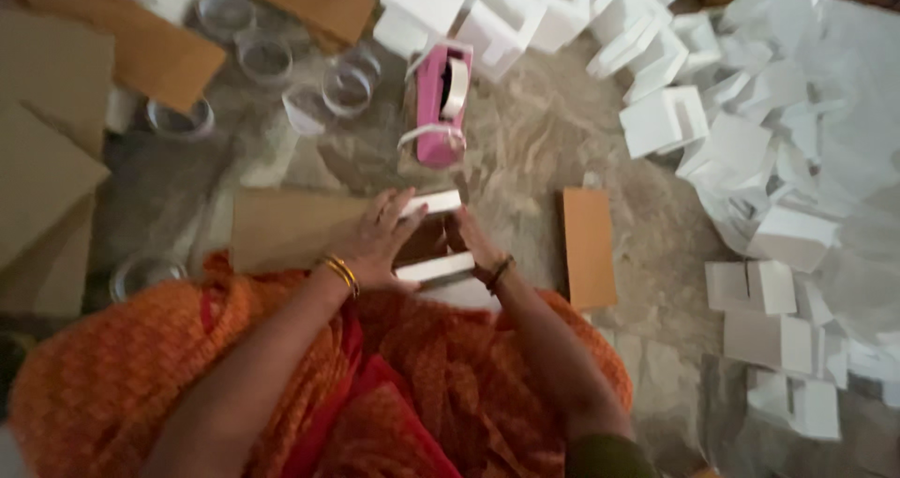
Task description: The person assembles cardboard packaging components and inserts foam padding into the structures by hand, occasionally using a tape dispenser.
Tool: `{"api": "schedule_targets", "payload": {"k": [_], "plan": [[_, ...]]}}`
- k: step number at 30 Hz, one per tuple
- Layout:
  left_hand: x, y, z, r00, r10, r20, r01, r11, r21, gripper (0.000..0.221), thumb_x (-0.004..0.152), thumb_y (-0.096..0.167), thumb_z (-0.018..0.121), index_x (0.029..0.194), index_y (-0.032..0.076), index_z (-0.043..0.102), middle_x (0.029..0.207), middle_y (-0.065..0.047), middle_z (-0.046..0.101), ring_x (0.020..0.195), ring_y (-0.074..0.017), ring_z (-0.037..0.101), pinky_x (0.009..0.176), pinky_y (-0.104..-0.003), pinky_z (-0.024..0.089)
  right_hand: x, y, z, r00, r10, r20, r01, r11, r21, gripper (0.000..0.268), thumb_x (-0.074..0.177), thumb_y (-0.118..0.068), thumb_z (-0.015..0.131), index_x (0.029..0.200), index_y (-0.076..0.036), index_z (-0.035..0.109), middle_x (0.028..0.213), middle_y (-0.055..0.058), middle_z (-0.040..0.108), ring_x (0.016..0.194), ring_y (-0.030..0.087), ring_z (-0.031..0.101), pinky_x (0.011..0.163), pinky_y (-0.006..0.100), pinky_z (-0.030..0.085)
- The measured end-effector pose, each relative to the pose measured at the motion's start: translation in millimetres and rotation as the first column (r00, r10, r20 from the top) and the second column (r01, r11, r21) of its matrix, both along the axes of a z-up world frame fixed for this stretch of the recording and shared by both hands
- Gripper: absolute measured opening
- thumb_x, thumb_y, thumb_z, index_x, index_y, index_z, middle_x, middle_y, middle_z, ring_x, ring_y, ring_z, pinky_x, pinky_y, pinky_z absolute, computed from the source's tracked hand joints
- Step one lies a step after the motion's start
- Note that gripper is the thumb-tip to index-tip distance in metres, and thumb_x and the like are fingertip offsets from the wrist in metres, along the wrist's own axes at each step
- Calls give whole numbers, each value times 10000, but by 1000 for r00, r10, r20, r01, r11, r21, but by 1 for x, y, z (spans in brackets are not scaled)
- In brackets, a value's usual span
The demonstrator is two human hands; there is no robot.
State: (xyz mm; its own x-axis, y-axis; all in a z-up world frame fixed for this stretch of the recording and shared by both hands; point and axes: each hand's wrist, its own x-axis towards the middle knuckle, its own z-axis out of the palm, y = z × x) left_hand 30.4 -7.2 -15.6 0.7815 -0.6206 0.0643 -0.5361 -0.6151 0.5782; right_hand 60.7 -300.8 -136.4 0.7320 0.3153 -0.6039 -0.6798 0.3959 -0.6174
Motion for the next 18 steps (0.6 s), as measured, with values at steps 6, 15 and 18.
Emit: {"api": "schedule_targets", "payload": {"k": [6, 15, 18], "plan": [[8, 3, 3, 1000, -13, 21, 15, 996, -82, 1296, 548, 552, 915, 1583, 144, 252, 1624, -196, 221, 1479, -458, 222, 1223, -508, 235, 39, -15, 27, 694, 189, 695, -128, 982, -139, 719, 995, -315, 639, 1606, -179, 284, 1593, 50, 447, 1459, 137, 462, 1219, 282, 363], [26, 8, -8, 999, 26, 26, -20, 972, -232, 1431, 508, 533, 943, 1599, 85, 132, 1619, -247, 214, 1482, -472, 252, 1222, -505, 249, 32, 9, 74, 779, 523, 345, 92, 449, -889, 443, 857, -123, 804, 1281, -79, 684, 1095, 75, 769, 993, 155, 707, 870, 306, 575], [30, 14, -4, 999, 42, 7, -40, 981, -190, 1417, 529, 537, 936, 1611, 110, 126, 1624, -230, 248, 1477, -451, 277, 1214, -504, 258, 38, -3, 74, 520, 584, 623, 281, 572, -771, 354, 820, -57, 761, 1164, -36, 679, 1079, 64, 738, 1023, 160, 688, 904, 313, 564]]}}
